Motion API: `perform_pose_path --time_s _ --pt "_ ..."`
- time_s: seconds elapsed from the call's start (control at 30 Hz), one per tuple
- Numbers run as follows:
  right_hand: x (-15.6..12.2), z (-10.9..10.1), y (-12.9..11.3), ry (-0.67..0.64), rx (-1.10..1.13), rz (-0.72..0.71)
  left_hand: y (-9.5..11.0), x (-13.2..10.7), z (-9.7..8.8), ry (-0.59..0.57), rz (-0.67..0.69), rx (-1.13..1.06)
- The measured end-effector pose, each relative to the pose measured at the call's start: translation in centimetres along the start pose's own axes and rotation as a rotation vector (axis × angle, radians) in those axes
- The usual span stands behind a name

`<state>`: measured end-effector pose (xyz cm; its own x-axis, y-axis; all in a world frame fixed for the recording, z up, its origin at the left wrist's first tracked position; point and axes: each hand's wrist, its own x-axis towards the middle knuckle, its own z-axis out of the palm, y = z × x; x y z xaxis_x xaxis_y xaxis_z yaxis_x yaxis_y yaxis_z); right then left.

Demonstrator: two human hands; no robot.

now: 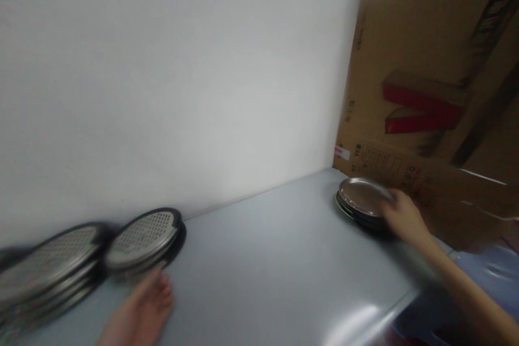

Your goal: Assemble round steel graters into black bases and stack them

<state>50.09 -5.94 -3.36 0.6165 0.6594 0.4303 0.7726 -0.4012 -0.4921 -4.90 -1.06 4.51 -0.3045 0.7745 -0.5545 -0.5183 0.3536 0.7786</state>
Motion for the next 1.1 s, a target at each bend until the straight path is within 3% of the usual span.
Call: perform_pose_path --time_s 0.07,0.17,0.27,0.37,0.5,0.6,0.77,0.93,1.1 --pt "-0.1 -0.1 -0.2 -0.022 0.033 0.032 -0.9 -0.5 1.4 -0.047 0.043 0.049" --pt "-0.4 -0.3 -0.5 -0.009 0.081 0.101 -3.4 -1.5 4.9 -0.250 0.097 0.184" --pt "-0.6 -0.5 -0.6 0.013 0.092 0.139 -7.0 -2.6 10.2 -0.614 0.052 0.399" --pt "-0.6 -0.6 -0.4 0.027 0.098 0.160 -10.8 -3.6 16.7 -0.867 0.054 0.560" --pt "-0.4 -0.3 0.0 0.046 0.121 0.166 -15.4 -4.8 25.0 -1.000 0.165 0.655" --pt "-0.2 -0.1 0.4 0.058 0.131 0.163 -18.3 -5.3 29.2 -1.056 0.155 0.655" --pt "-0.7 -0.2 0.5 0.155 0.271 0.243 -20.8 -5.7 31.9 -1.075 0.139 0.632" --pt "-1.6 -1.0 -0.8 0.308 0.422 0.289 -21.0 -6.2 32.1 -1.110 0.160 0.585" --pt "-1.7 -2.6 -1.9 0.363 0.447 0.303 -20.6 -6.9 32.1 -1.083 0.248 0.550"
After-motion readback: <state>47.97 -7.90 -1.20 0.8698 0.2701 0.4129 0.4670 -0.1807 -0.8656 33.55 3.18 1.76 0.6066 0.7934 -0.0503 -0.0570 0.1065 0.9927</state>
